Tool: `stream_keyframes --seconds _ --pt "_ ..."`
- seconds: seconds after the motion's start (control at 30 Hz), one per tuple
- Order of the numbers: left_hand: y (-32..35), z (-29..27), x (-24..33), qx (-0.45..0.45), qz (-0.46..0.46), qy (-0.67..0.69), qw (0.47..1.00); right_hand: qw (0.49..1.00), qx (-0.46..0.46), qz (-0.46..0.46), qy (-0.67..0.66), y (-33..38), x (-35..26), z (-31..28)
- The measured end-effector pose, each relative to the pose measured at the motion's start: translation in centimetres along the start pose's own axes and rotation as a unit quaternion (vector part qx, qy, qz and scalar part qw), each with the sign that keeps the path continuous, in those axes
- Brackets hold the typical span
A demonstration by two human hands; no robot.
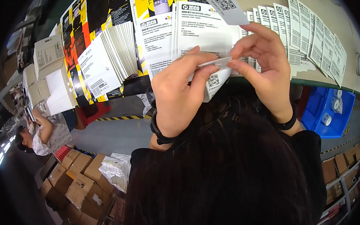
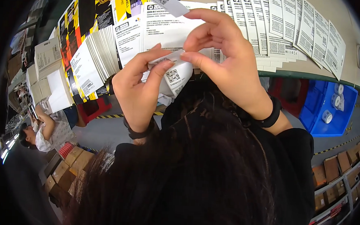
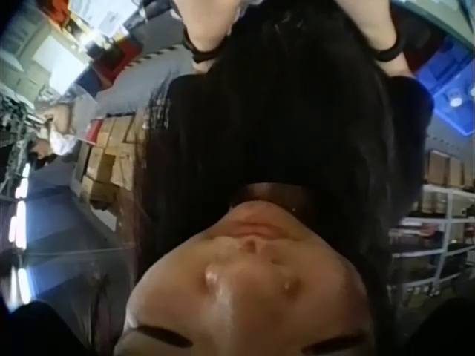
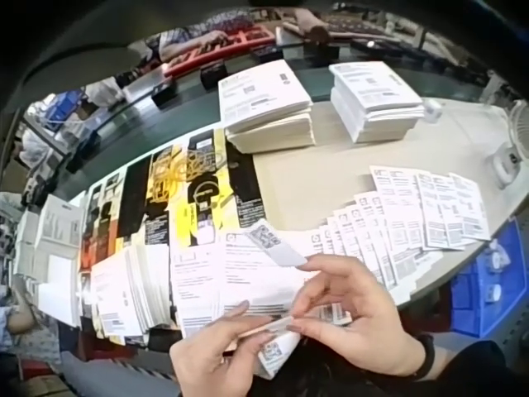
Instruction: Peeling and applying labels to product documentation on an assembly line.
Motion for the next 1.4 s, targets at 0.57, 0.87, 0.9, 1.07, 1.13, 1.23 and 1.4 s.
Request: stream_keyframes --seconds 0.57,0.87,0.9,1.07,1.13,1.23,1.4 --pt "0.2 0.6 -0.4 -0.119 0.003 -0.031 0.992 0.995 0.069 -0.017 -0.077 0.5 1.3 -4.0" --pt "2.0 4.0 -2.4 -0.195 0.115 -0.157 0.961 0.987 0.061 0.102 -0.107 0.4 6.1 -3.8" --pt "2.1 4.1 -2.5 -0.196 0.114 -0.156 0.961 0.987 0.035 0.113 -0.111 0.2 6.8 -3.4" --pt "2.8 4.7 -4.0 -0.213 0.126 -0.157 0.956 0.986 0.016 0.148 -0.075 -0.2 9.1 -2.4" --pt "2.8 4.6 -4.6 -0.215 0.124 -0.152 0.957 0.985 0.002 0.164 -0.06 -0.5 9.7 -1.8" --pt "2.7 4.5 -5.5 -0.233 0.11 -0.161 0.953 0.978 0.007 0.195 -0.069 -1.2 9.9 -0.9" --pt "2.7 4.5 -6.8 -0.234 0.101 -0.162 0.953 0.966 0.03 0.241 -0.093 -2.1 10.4 0.1"
Point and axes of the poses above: each hand's wrist, its own y-axis away from the middle knuckle, its own z-axis out of the palm, x = y × z, the point moved 7 cm from there along -y, towards the middle knuckle, and after that the axes turned 11 degrees about -x, right-handed, at the moved point
